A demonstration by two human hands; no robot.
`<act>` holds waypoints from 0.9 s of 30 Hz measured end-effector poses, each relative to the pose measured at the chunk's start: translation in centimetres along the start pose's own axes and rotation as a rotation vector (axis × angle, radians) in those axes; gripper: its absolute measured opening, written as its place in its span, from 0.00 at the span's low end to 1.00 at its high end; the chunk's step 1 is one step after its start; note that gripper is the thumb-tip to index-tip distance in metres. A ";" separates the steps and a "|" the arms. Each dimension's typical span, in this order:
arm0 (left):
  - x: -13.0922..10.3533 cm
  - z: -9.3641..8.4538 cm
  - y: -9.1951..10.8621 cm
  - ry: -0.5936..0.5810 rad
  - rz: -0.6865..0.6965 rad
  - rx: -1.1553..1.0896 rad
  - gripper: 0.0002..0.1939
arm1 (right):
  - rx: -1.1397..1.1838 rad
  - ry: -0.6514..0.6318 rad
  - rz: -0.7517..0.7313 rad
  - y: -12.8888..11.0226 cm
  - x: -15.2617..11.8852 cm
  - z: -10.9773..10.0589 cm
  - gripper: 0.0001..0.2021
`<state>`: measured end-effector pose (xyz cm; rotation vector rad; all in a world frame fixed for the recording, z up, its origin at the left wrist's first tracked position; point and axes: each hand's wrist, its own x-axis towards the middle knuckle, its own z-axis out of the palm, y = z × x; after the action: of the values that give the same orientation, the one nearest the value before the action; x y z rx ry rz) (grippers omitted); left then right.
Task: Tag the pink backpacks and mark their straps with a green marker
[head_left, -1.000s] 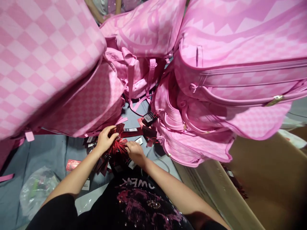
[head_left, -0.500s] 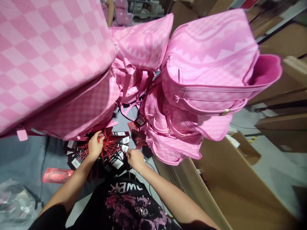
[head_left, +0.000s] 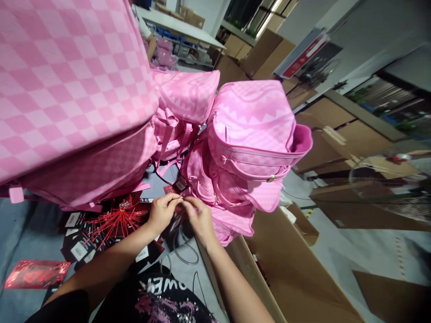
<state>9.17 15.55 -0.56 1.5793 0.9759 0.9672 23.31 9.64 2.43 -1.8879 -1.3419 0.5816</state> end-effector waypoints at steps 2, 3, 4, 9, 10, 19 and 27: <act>2.7 0.2 1.3 -0.012 0.129 0.116 0.10 | 0.020 0.149 0.116 1.1 2.9 -2.7 0.17; 4.2 0.3 2.0 -0.027 0.197 0.229 0.11 | 0.030 0.185 0.201 1.7 4.5 -3.9 0.19; 5.9 0.5 2.8 -0.054 0.267 0.383 0.12 | 0.040 0.181 0.286 2.3 6.1 -4.9 0.19; 14.1 3.2 5.5 -0.276 0.493 0.950 0.13 | 0.051 0.053 0.464 4.3 11.4 -6.8 0.12; 15.4 4.0 5.6 -0.308 0.521 0.961 0.12 | 0.043 0.047 0.465 4.4 11.6 -6.8 0.12; 20.6 8.8 4.3 -0.515 0.592 0.973 0.11 | -0.193 0.164 0.377 5.6 10.3 -6.9 0.16; 21.1 10.4 4.6 -0.683 0.426 0.924 0.11 | -0.411 0.078 0.357 5.2 10.7 -7.3 0.19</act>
<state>26.86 30.92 4.56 2.7207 0.6020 0.1212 35.45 16.47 3.58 -2.4875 -1.1416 0.4178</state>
